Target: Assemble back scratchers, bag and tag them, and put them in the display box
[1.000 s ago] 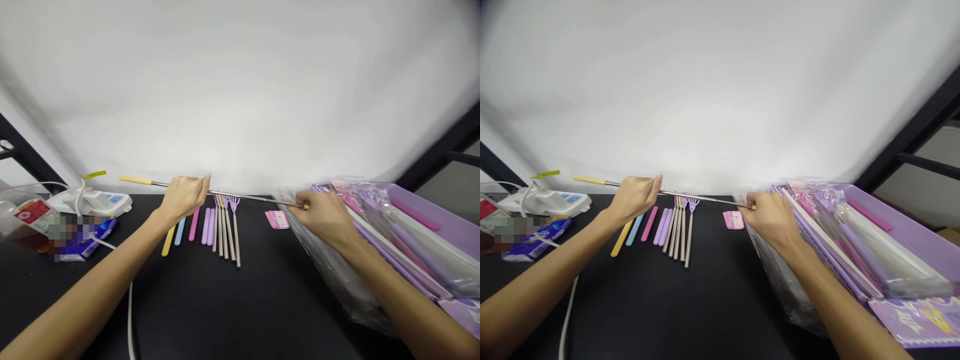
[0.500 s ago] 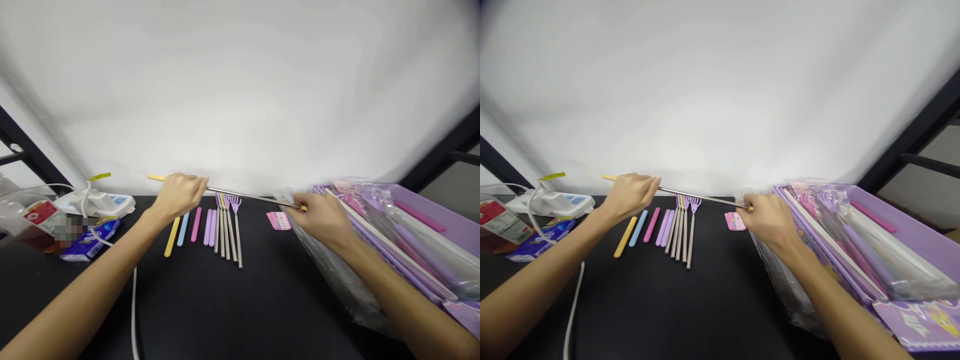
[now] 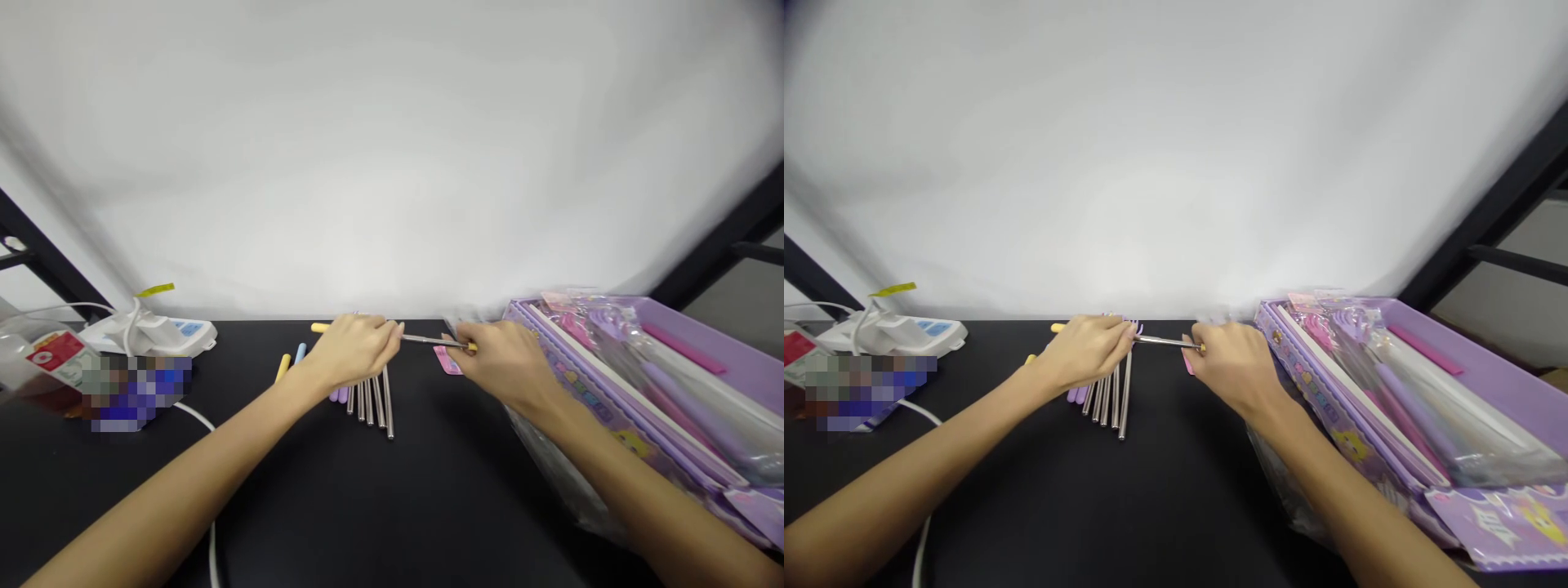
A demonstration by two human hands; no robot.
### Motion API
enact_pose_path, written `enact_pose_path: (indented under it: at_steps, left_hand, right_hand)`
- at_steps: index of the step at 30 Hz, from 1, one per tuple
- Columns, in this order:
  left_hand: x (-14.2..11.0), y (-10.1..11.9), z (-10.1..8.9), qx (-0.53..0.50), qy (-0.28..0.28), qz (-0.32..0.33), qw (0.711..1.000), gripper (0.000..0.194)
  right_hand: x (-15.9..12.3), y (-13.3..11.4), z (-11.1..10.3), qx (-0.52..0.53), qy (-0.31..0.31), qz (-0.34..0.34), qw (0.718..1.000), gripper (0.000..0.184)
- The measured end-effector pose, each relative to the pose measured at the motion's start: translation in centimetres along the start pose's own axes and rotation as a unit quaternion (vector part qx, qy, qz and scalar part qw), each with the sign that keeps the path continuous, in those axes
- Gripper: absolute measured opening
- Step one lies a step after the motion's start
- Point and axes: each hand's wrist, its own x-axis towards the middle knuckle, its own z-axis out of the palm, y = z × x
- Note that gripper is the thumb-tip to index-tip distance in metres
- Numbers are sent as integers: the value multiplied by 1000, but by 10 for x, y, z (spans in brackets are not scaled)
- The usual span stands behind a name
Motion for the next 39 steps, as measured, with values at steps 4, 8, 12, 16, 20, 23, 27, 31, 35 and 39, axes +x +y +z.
enact_pose_path:
  at_steps: [4,8,12,16,20,23,27,31,35,39]
  left_hand:
    - [-11,-30,-1,19,3,-83,996,56]
    - [-12,-33,-1,20,9,-130,991,63]
    - [-5,-16,-4,21,-1,-146,989,63]
    - [-1,-7,-10,12,-40,-133,990,64]
    - [3,-2,-17,-16,-65,-61,996,52]
    - [5,0,-20,-33,-67,-21,997,42]
    - [4,-9,-21,-77,-64,-3,995,31]
    - [2,-17,-20,-112,-34,20,993,29]
    - [2,-13,-15,-94,2,21,995,23]
    - [1,-8,-11,-57,54,10,997,14]
  right_hand:
    - [3,16,-2,19,-10,35,999,35]
    - [5,7,0,22,-8,25,999,30]
    - [3,-10,10,4,21,-2,1000,23]
    - [3,-15,9,1,21,-12,1000,22]
    - [17,-13,-14,71,-45,-65,994,21]
    - [34,-6,-37,153,-110,-138,972,17]
    - [45,8,-55,233,-172,-188,938,27]
    - [42,14,-58,269,-187,-198,924,32]
    - [39,15,-59,260,-218,-194,920,32]
    - [40,17,-60,320,-297,-198,878,33]
